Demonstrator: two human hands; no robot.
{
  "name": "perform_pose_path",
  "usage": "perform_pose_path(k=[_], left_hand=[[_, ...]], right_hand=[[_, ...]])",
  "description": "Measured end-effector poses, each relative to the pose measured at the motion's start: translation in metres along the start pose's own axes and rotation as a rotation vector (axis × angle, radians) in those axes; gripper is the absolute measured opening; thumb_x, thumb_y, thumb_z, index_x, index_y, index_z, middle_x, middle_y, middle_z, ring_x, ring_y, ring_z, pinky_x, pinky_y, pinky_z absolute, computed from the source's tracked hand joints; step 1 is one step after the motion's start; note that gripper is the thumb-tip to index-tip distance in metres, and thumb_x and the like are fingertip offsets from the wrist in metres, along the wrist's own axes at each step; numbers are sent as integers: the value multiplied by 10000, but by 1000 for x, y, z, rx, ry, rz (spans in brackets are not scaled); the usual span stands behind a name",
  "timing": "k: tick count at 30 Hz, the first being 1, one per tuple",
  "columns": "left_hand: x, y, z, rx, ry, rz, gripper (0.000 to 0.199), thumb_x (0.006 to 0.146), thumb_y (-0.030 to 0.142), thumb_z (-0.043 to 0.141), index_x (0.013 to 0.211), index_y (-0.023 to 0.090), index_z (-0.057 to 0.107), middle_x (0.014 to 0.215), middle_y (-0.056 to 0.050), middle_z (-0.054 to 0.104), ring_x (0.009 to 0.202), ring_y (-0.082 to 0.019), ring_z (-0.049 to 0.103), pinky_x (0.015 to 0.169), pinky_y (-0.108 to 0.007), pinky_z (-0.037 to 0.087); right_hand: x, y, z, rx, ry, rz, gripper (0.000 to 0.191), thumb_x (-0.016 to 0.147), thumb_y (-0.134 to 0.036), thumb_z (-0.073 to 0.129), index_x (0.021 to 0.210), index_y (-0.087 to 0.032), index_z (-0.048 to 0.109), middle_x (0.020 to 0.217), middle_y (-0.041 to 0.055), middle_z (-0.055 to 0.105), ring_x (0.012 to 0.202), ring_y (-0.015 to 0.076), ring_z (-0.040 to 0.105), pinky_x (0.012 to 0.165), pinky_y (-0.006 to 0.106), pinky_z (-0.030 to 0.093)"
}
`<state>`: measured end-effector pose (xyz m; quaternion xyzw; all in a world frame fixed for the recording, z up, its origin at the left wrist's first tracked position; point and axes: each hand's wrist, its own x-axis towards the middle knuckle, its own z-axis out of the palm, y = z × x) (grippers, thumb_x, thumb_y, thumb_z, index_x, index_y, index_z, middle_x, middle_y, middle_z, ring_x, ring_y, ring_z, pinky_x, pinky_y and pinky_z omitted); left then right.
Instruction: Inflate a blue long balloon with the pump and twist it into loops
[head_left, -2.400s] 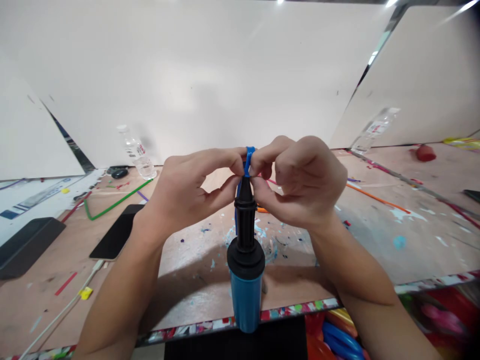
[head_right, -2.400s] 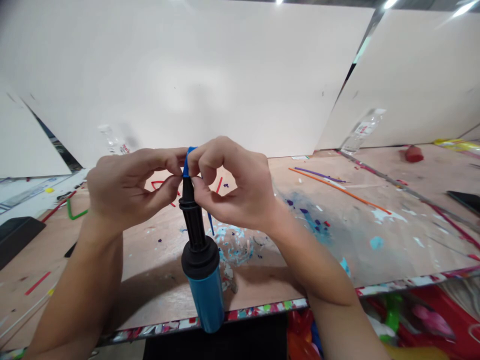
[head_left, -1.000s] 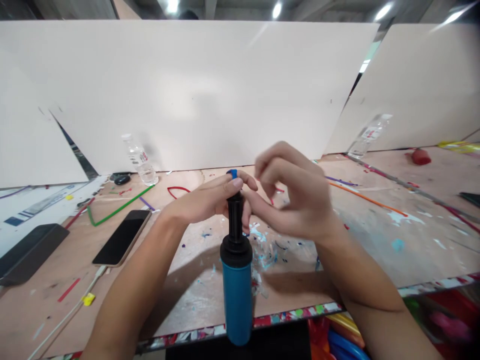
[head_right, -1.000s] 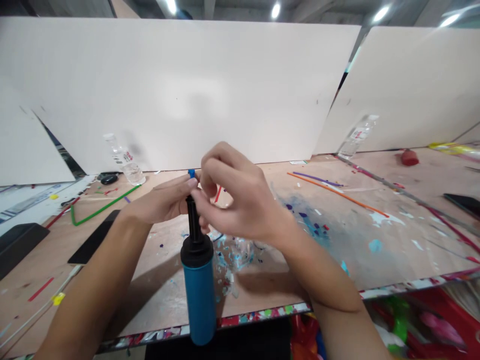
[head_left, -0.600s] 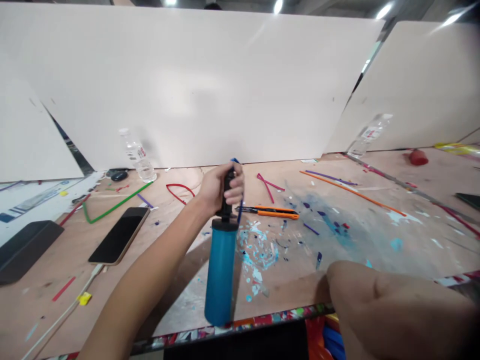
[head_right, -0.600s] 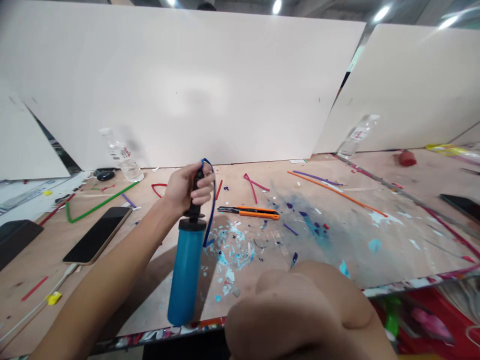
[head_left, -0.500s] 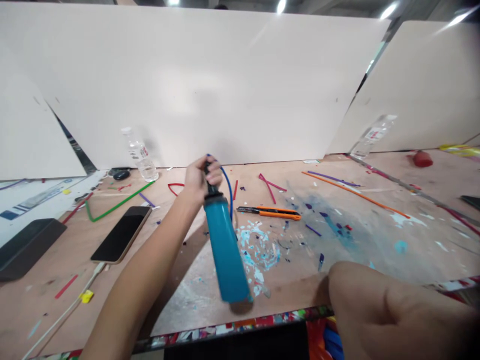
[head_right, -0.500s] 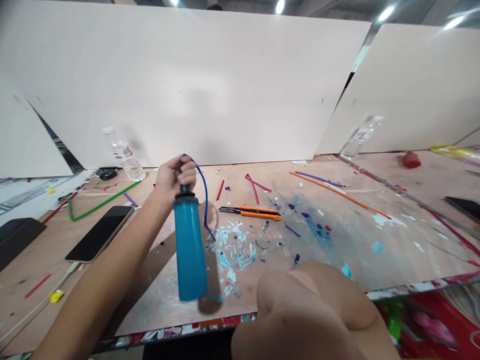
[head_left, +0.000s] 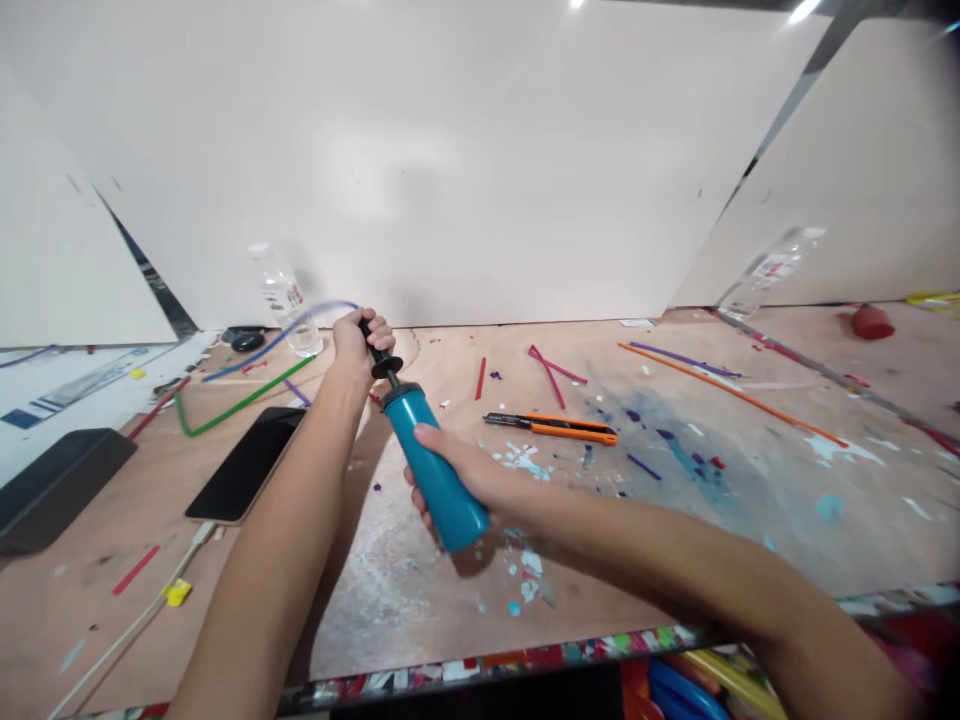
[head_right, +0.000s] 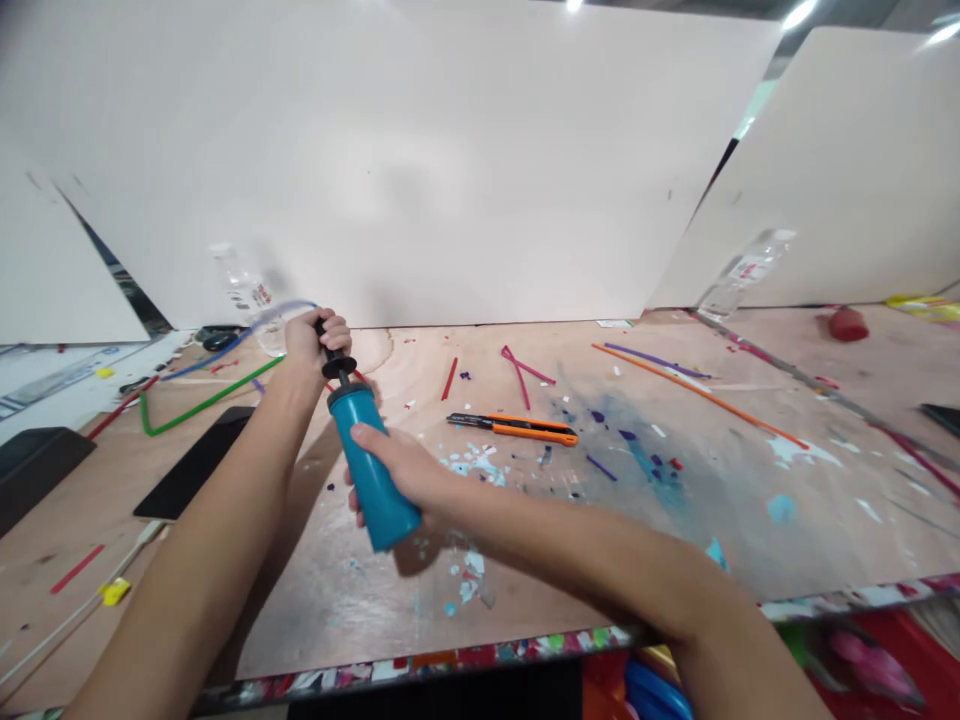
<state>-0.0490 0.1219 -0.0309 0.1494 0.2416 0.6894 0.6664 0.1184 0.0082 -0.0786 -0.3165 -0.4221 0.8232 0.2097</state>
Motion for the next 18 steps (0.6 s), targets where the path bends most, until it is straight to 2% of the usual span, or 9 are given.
perform_pose_path(k=[3,5,8,13,18], left_hand=[[15,6,-18,-52,-6,-89,240,857,115,372,631,184,333,458,75,283,300,-27,260,290,-135,210],[19,12,-25,-61,-39,-87,241,861,111,371,636,185,328,465,75,293,304,-25,273,296,-131,220],[21,15,-27,-66,-28,-65,258,886,120,360,640,186,322,462,78,288,303,-24,281,302,-129,223],[20,-6,-25,-97,-33,-78,288,957,187,328,673,176,375,464,75,316,314,-26,307,319,-124,255],[13,-27,-19,-111,-39,-110,280,963,243,346,702,166,410,527,33,446,364,-26,397,376,-119,344]], right_hand=[[-20,23,18,124,75,52,442,831,-609,544,942,-198,424,707,-12,582,501,119,588,448,253,509],[-33,33,26,175,87,75,454,817,-610,565,948,-202,415,713,-18,589,493,119,593,439,253,507],[-46,42,28,203,78,122,467,814,-619,562,959,-202,408,698,-24,591,459,118,585,419,252,497],[-52,32,13,202,106,199,411,875,-603,481,953,-206,409,686,-20,598,454,124,588,417,255,499],[-52,18,-2,163,115,130,399,871,-585,507,944,-203,418,697,-12,607,478,128,596,426,260,515]])
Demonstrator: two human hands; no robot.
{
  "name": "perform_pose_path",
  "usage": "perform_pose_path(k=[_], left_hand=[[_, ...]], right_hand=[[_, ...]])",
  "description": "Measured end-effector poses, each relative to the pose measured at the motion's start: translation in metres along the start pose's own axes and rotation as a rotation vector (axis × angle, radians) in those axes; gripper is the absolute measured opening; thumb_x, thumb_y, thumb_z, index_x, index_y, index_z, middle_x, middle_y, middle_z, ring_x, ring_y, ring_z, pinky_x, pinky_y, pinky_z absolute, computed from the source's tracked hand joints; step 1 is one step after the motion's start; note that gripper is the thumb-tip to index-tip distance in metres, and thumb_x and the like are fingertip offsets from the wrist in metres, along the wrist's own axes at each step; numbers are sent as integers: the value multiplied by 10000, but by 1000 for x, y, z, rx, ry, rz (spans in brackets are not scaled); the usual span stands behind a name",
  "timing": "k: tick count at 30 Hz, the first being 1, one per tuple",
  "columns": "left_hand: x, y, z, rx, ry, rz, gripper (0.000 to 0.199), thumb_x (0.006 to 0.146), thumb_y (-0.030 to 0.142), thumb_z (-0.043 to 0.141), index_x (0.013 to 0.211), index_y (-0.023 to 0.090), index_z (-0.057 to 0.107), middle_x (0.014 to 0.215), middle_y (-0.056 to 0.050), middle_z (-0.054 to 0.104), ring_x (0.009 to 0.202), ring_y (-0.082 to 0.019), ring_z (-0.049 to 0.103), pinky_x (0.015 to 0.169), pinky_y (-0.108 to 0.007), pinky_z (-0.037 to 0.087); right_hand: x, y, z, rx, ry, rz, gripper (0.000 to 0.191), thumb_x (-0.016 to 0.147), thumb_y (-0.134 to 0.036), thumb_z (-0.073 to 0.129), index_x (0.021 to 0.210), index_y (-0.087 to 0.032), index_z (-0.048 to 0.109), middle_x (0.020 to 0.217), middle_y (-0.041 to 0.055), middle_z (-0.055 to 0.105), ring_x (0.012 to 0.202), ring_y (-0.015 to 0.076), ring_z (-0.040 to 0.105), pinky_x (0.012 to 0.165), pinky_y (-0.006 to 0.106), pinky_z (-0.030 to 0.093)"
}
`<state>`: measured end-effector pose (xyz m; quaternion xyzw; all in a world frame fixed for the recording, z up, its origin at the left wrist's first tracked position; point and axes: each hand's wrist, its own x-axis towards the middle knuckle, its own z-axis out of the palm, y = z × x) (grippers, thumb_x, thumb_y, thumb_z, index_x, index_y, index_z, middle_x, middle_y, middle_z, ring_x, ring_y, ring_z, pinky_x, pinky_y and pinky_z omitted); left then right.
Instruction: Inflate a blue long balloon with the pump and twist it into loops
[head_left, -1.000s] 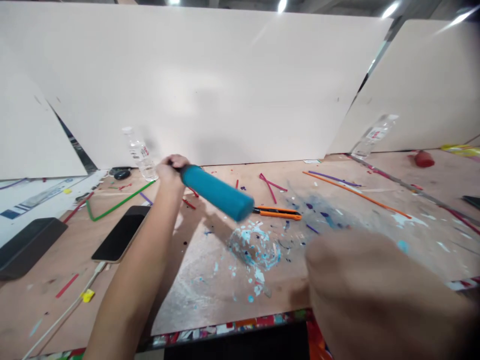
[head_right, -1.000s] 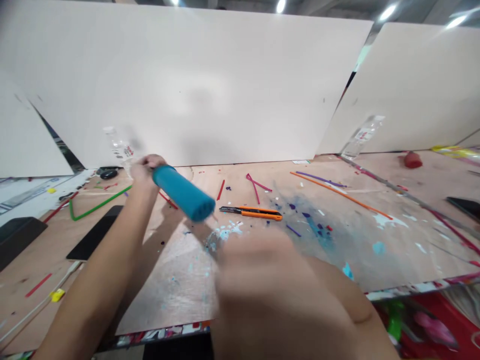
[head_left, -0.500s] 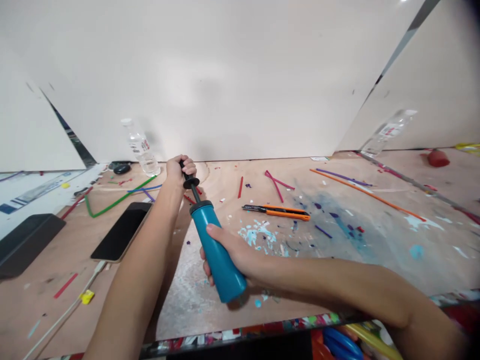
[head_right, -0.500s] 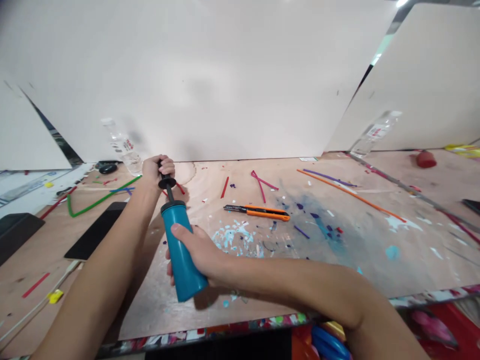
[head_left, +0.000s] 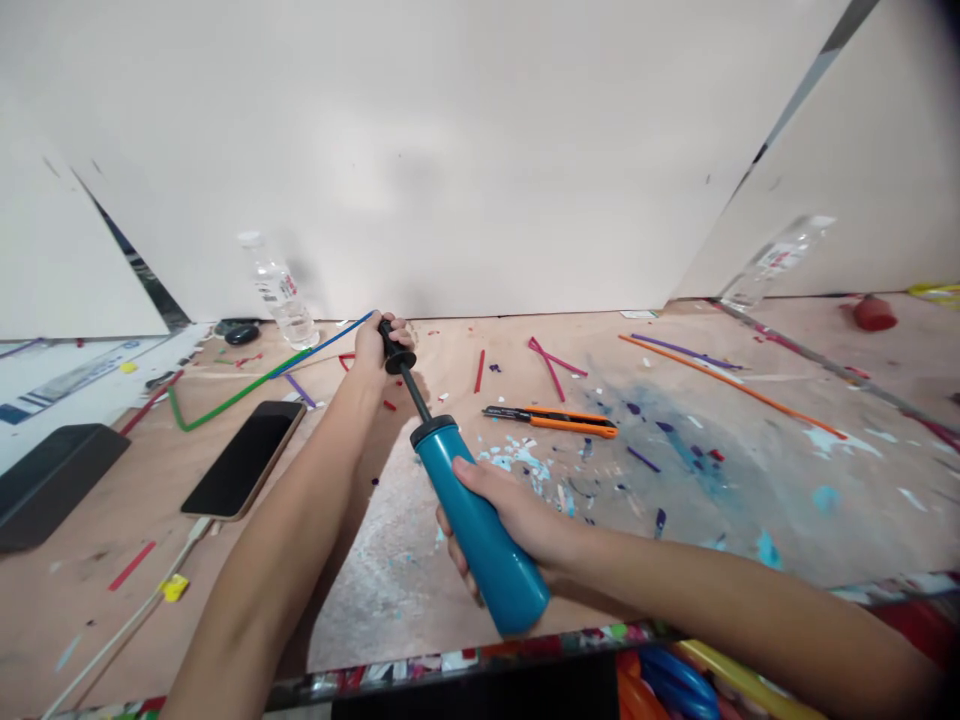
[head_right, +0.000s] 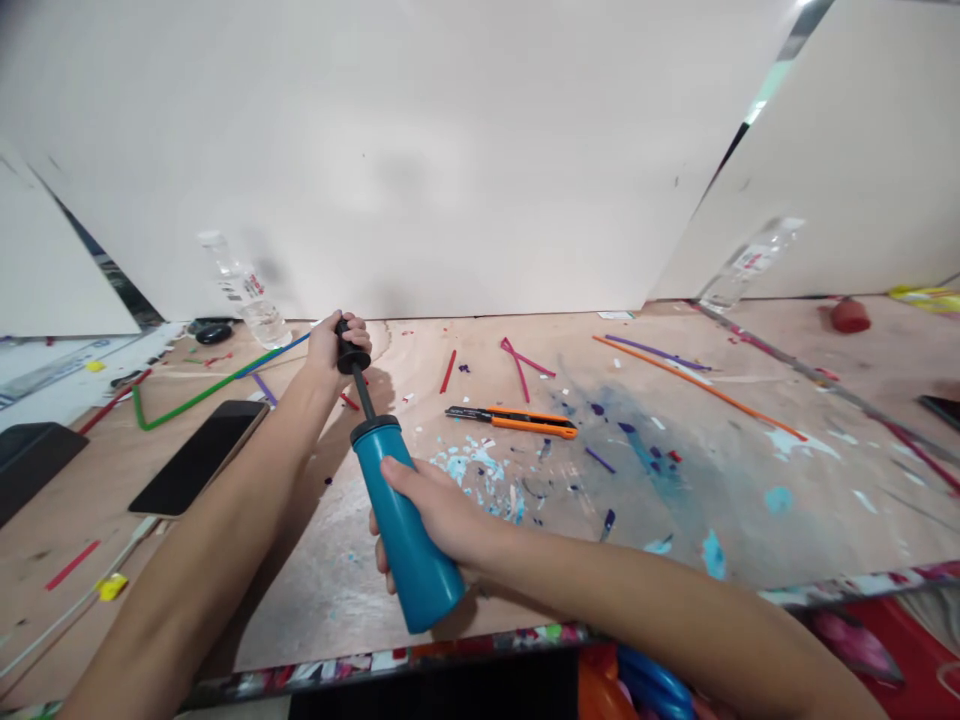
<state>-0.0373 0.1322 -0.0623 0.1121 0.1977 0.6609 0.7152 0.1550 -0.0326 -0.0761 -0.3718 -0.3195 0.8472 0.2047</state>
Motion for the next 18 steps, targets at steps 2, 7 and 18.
perform_pose_path(k=[2,7,18], left_hand=[[-3,-5,2,-5,-7,-8,270,959,244,360,711,160,424,547,24,472,379,-24,420,406,-122,378],[-10,-15,7,42,-122,-31,260,953,256,400,710,168,433,485,72,366,334,-26,361,372,-133,312],[-19,1,13,91,-118,52,309,948,313,366,673,179,412,440,76,340,314,-42,338,369,-164,319]], right_hand=[[0,-2,-4,-6,3,-23,394,871,-577,512,947,-200,426,695,-9,607,482,130,598,421,256,512],[0,4,-15,0,13,-14,382,890,-568,483,953,-193,441,675,-5,606,466,135,593,415,257,506],[-8,2,-20,27,-135,112,503,901,-649,341,892,-168,487,595,-5,557,442,114,554,428,217,468]])
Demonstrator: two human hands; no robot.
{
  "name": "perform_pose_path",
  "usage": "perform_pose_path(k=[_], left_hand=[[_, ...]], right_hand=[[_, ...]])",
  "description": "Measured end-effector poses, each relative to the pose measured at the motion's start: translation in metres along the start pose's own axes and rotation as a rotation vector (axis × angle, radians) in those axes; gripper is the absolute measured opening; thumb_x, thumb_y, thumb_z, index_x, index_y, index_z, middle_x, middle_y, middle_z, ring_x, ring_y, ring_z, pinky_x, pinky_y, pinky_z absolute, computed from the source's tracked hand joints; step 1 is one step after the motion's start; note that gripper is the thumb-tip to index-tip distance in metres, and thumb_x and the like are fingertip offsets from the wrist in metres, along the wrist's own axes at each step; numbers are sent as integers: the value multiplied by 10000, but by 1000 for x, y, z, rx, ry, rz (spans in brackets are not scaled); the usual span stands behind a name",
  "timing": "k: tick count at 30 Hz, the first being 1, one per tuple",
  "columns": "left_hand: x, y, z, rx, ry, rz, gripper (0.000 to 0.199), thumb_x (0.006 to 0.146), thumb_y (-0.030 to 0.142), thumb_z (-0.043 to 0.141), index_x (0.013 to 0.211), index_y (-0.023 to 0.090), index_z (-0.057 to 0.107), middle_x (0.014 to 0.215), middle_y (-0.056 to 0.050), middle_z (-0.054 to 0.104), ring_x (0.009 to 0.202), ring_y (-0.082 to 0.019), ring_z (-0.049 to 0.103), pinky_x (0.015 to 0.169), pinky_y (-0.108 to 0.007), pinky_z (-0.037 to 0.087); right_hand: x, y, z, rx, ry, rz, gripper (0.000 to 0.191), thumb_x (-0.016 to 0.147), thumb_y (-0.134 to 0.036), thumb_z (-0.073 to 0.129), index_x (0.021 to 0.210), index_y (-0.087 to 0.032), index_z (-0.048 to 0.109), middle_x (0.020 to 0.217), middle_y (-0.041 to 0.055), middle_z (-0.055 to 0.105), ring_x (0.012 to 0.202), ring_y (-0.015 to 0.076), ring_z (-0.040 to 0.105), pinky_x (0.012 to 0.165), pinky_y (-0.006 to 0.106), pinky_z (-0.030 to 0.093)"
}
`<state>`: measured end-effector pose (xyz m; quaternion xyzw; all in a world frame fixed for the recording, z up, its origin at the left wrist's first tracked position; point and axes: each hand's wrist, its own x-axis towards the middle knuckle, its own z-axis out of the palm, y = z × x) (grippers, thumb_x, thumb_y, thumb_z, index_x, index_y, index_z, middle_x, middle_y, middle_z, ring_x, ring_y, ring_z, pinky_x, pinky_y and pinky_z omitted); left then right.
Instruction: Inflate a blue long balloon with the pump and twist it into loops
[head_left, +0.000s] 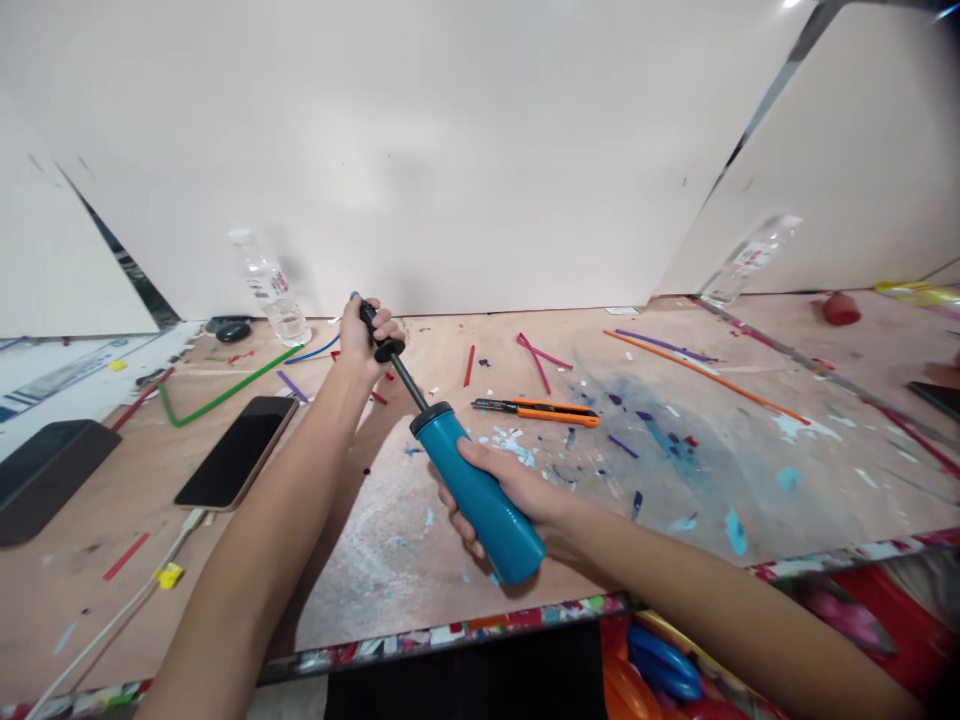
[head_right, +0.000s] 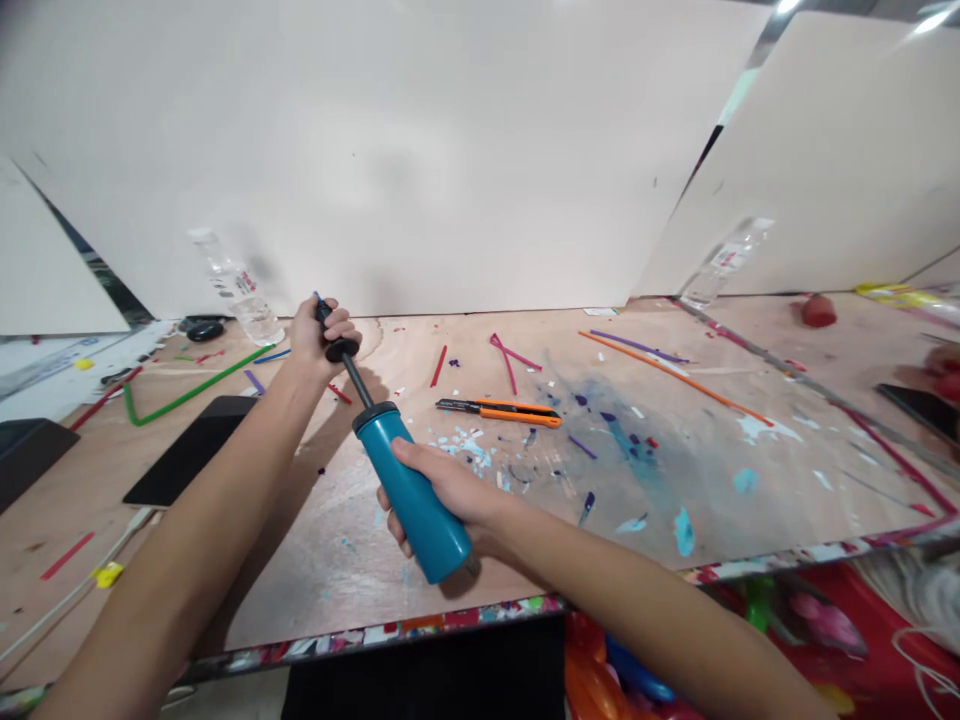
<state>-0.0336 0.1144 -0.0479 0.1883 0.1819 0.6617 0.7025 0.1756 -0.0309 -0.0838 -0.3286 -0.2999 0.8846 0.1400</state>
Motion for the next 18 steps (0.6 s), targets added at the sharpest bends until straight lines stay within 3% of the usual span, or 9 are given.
perform_pose_path(k=[4,9,13,18], left_hand=[[0,12,-3,3,30,13,220,928,233,362,745,169,466,540,39,477,376,-44,428,389,-150,358],[-2,4,-5,-32,-14,25,251,928,214,375,689,176,444,473,64,359,329,-37,352,333,-146,282],[-4,-5,-2,-64,-52,37,287,927,215,379,643,176,393,458,75,308,311,-28,324,316,-146,243],[-8,-20,-1,-69,-23,11,258,936,199,379,681,169,401,502,76,336,312,-19,325,308,-147,211]], right_hand=[[3,4,-2,-1,-35,8,544,886,-670,346,869,-151,511,589,10,563,453,117,557,440,221,472],[7,9,-9,-35,-12,24,591,894,-671,302,813,-134,534,558,28,560,447,128,559,438,237,478],[9,14,-9,-35,-21,-44,526,896,-645,358,843,-147,520,587,12,570,448,129,567,428,242,486],[7,16,-7,-8,28,-96,451,916,-599,381,867,-164,490,630,8,586,462,131,582,438,248,502]])
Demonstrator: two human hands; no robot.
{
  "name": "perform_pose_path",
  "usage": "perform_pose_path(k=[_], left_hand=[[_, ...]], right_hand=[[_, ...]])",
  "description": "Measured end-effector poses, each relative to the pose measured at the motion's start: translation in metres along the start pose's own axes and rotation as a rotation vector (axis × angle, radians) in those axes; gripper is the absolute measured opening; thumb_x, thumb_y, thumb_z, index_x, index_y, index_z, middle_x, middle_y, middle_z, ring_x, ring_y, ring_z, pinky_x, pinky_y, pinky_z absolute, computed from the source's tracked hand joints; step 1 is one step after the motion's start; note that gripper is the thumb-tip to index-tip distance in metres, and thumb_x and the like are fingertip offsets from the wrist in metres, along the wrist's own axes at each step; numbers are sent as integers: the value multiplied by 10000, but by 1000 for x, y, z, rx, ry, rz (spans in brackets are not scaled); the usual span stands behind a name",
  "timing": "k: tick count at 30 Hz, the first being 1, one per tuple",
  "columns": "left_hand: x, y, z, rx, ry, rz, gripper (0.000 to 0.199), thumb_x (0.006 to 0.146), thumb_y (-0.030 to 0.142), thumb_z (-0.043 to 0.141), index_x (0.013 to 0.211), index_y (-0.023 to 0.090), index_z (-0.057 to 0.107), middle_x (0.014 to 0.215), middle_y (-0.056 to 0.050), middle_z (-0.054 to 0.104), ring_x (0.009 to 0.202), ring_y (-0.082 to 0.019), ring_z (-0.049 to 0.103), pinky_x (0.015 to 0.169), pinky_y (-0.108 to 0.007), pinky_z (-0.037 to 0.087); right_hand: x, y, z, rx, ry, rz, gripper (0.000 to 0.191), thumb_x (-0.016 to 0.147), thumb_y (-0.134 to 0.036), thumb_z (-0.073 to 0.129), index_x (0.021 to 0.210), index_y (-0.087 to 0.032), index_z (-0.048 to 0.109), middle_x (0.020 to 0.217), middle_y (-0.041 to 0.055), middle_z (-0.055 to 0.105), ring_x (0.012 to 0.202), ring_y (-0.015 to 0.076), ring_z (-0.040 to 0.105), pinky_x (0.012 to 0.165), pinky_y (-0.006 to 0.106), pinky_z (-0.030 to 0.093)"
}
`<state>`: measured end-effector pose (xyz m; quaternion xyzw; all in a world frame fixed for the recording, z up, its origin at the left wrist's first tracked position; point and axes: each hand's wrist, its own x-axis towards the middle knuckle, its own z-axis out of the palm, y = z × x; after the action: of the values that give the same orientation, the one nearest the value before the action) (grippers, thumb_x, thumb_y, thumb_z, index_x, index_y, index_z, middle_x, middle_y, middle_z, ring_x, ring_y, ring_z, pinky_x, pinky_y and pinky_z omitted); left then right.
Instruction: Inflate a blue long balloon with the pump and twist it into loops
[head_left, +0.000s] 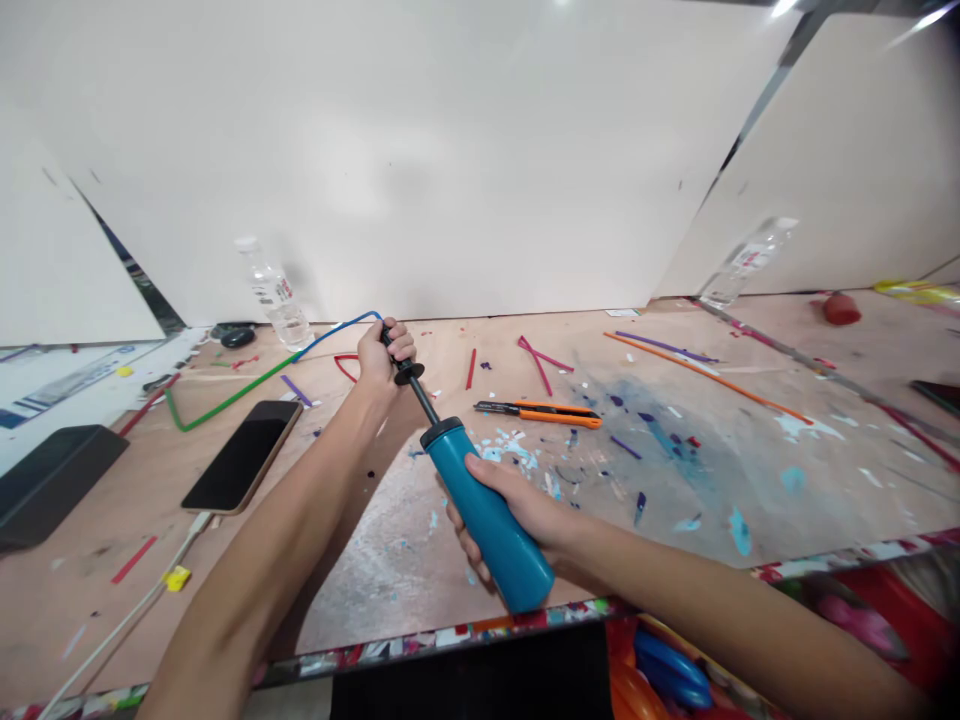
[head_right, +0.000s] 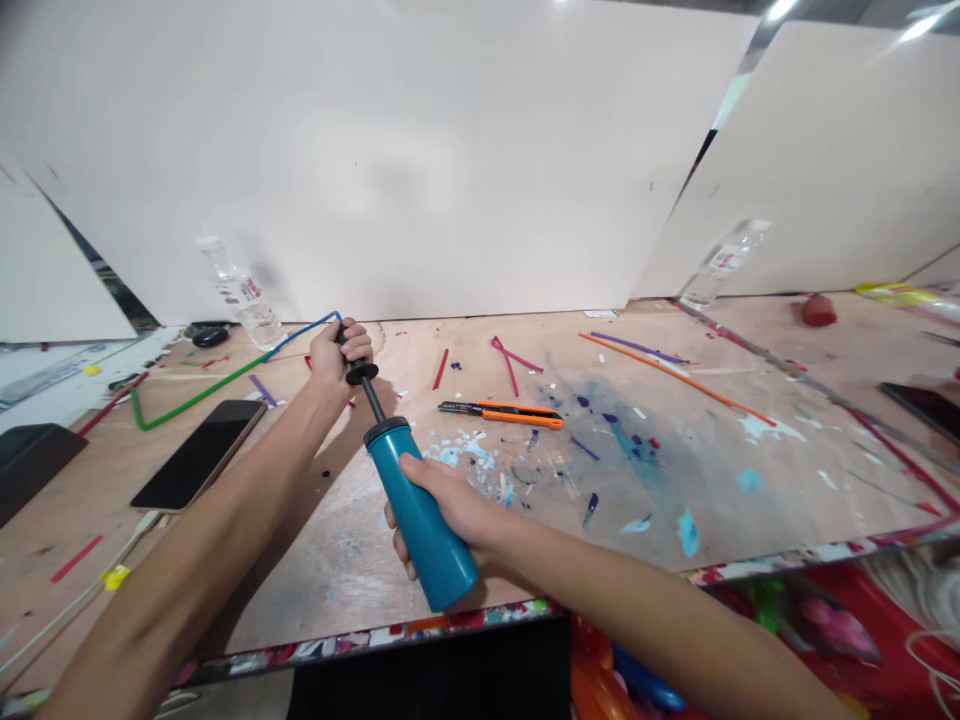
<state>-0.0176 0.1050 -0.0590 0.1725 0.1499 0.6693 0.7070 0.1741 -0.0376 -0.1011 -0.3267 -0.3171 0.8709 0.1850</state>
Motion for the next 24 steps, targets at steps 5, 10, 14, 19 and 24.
perform_pose_path(k=[5,10,14,19,24], left_hand=[[-3,-14,-1,-75,64,5,280,964,203,379,688,164,403,502,85,315,308,-5,300,312,-124,212],[-3,-21,-4,-132,112,-15,299,979,225,377,687,164,402,506,81,327,314,0,302,320,-112,232],[-8,-31,0,-160,120,9,293,983,239,363,703,164,411,504,77,346,313,-4,309,316,-116,232],[-18,-55,11,-134,115,-67,284,981,238,345,717,168,422,502,75,327,312,-17,291,312,-130,211],[-23,-62,11,-69,132,-37,259,973,242,355,729,176,413,525,72,341,328,-26,303,335,-143,241]], right_hand=[[-5,-6,1,23,17,36,492,919,-617,354,870,-154,511,632,11,578,462,119,571,446,234,495],[-11,-11,1,83,-5,63,548,900,-658,343,852,-142,522,618,8,556,458,112,554,446,225,473],[-9,-15,-3,82,-4,95,540,896,-657,342,870,-148,522,604,8,563,452,122,555,447,234,466],[-4,-25,-5,77,60,50,544,896,-651,333,834,-149,530,585,23,577,457,130,562,443,236,468],[-5,-28,-2,59,61,59,551,917,-639,288,810,-151,519,553,23,565,437,126,554,433,222,460]])
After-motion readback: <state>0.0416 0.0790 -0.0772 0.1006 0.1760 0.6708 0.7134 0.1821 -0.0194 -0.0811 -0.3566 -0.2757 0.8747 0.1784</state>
